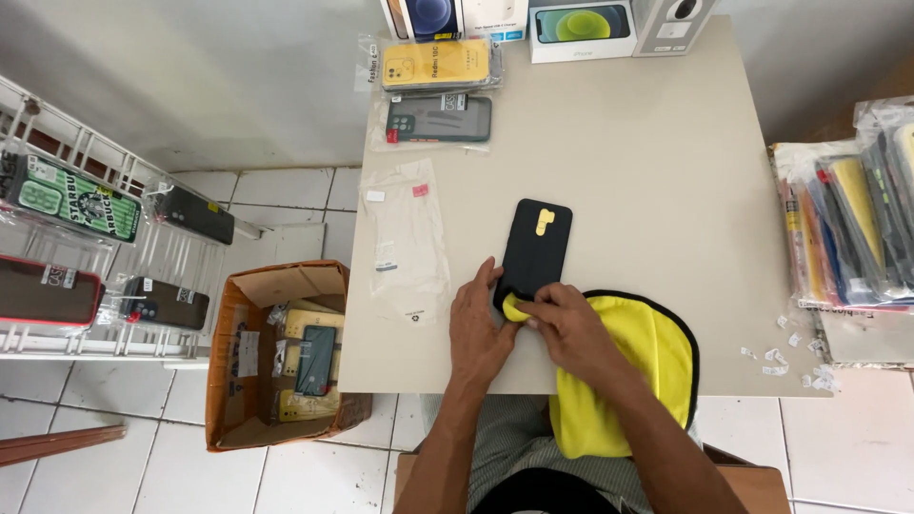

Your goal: A person is seen cleaning a smartphone and its protective case with a yellow microfiber cloth before carefully placing them into plastic packaging sleeves at a service desk.

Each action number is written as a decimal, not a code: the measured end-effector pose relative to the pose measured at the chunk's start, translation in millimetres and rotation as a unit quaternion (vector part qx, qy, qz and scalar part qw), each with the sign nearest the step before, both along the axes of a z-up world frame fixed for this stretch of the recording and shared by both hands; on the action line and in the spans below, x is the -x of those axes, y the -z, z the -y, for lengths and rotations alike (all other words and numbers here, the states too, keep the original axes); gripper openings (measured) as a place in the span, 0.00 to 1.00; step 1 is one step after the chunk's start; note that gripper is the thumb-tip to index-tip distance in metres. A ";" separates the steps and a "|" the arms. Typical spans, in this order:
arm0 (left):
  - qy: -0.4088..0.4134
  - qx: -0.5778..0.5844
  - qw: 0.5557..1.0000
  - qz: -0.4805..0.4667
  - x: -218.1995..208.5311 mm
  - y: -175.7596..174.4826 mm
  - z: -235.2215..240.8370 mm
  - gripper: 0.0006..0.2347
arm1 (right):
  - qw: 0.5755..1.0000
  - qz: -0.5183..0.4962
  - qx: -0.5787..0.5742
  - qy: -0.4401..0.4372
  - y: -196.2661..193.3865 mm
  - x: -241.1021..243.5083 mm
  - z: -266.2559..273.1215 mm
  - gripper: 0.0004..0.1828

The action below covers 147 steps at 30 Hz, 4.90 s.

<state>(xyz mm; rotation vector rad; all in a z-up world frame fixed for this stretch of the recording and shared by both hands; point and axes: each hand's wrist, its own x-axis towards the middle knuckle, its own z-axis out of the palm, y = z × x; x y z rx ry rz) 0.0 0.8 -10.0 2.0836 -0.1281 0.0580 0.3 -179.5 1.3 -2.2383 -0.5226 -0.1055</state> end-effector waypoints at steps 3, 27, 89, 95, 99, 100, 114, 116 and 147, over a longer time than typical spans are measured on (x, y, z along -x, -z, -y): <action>0.003 0.010 1.000 -0.003 -0.4 -4.3 0.1 0.39 | 0.996 -0.051 -0.071 -0.017 -18.1 -19.7 6.2 0.11; -0.009 0.010 1.000 -0.025 -2.5 -16.3 3.5 0.35 | 0.968 0.152 0.163 0.114 49.7 -109.1 -0.5 0.14; -0.012 0.000 1.000 0.025 3.3 -17.1 1.8 0.26 | 0.988 0.079 -0.105 0.074 -9.7 -88.5 5.1 0.21; -0.007 0.002 1.000 0.015 1.4 -17.0 2.3 0.26 | 0.956 0.217 0.105 0.165 68.0 -138.2 -16.4 0.16; -0.009 -0.001 1.000 0.013 1.7 -11.9 1.3 0.27 | 0.965 0.191 0.113 0.137 61.0 -120.6 -15.8 0.13; -0.007 -0.003 1.000 0.013 1.0 -10.4 0.8 0.28 | 0.970 0.185 0.105 0.121 56.2 -115.8 -15.3 0.12; -0.016 -0.014 1.000 0.018 1.9 2.3 1.3 0.35 | 0.974 0.192 0.082 0.091 51.4 -44.2 -26.3 0.08; -0.017 -0.019 0.999 0.020 1.1 5.3 1.7 0.36 | 0.972 0.199 0.081 0.090 53.7 -38.0 -25.8 0.08; -0.008 -0.029 0.994 0.106 8.9 -2.5 0.9 0.21 | 0.994 -0.058 -0.078 0.048 -24.1 35.1 22.5 0.10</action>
